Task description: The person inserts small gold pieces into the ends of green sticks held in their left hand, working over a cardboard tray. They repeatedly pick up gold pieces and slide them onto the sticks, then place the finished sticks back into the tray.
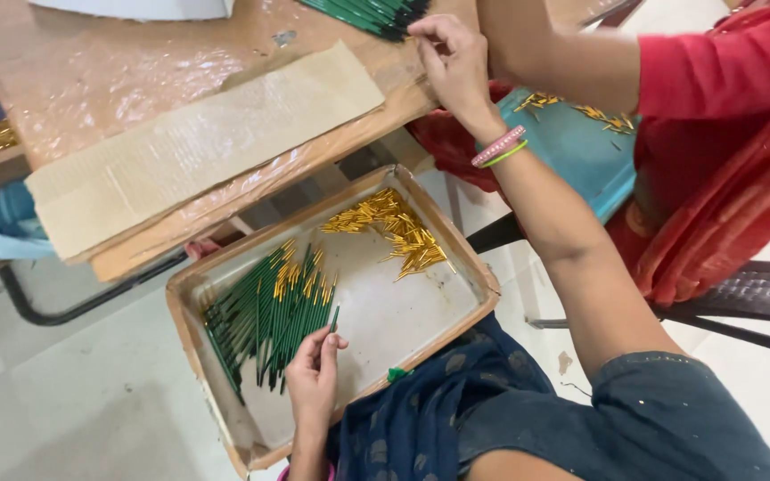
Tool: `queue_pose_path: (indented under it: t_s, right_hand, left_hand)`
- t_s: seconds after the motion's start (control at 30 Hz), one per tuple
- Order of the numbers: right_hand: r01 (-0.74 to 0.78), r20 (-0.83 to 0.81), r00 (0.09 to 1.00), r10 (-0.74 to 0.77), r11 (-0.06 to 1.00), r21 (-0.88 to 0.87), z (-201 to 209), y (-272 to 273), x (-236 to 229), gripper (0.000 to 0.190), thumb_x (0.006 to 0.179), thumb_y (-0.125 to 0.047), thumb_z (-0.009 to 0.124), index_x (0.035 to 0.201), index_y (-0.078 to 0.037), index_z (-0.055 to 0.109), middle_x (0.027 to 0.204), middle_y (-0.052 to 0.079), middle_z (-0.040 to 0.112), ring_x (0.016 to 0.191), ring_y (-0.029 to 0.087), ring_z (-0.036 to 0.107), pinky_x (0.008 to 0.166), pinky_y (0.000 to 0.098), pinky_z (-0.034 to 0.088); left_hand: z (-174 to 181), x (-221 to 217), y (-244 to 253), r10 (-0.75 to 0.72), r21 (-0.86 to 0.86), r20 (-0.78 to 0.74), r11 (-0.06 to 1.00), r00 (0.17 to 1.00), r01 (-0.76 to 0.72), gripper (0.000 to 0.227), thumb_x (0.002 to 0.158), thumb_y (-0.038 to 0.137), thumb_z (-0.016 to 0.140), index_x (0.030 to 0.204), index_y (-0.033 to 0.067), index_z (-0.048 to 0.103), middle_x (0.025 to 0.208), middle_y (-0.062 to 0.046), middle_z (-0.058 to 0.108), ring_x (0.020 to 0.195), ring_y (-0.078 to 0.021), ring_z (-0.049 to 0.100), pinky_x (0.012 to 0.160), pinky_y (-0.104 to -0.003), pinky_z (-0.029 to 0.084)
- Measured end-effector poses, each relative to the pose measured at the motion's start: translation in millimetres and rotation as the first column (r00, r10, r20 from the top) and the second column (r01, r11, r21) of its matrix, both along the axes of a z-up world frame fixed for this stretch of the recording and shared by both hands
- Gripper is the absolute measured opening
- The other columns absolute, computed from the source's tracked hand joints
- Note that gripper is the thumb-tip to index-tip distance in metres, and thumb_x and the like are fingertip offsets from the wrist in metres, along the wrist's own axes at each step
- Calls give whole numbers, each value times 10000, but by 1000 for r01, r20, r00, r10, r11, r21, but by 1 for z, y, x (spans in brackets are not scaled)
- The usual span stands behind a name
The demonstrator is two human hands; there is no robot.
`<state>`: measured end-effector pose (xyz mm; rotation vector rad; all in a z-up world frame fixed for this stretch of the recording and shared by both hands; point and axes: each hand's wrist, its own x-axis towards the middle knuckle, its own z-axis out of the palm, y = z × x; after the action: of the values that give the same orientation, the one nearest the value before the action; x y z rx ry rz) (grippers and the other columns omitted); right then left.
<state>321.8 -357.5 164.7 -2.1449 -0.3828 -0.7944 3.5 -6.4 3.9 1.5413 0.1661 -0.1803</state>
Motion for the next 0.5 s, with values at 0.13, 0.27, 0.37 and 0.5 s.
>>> queue_pose_path:
  t_s: [0.13,0.27,0.37,0.5]
  right_hand:
    - [75,129,990,-50,977,-199,-11,-13,-2,195,924,65,694,1102,-14,717,1116,115,718,935,223,728,812,315,600]
    - [157,158,980,-122,959,-235,-35,-14,-17,198,923,55,713,1112,-4,706,1070,143,688,935,312,683,803,384,558]
    - [112,62,993,-97,938,-328,-44,6,-60,93,968,2,771,1038,-24,716,952,114,713,883,312,682,794,426,539]
    - [-454,-82,886,456,820,-348,-10,59,-109,186,1002,23,706,1174,-40,673,1214,119,690,1187,310,665,1009,398,581]
  left_hand:
    - [10,4,-1,-15,20,-6,1000,1000,15,223,1006,111,611,1164,-19,700,874,-29,753,755,-36,619,627,-181,458]
    - [7,3,1,-12,77,-13,997,1000,13,226,1010,113,612,1170,-27,689,896,-37,760,788,-52,650,688,-196,506]
    - [5,-2,-1,-15,70,-7,997,1000,15,224,1028,105,609,1186,-39,676,925,-50,757,837,-67,676,754,-210,536]
    - [10,1,-3,-9,22,12,1000,1000,9,222,1044,90,600,1203,-53,659,946,-67,750,870,-87,691,793,-227,552]
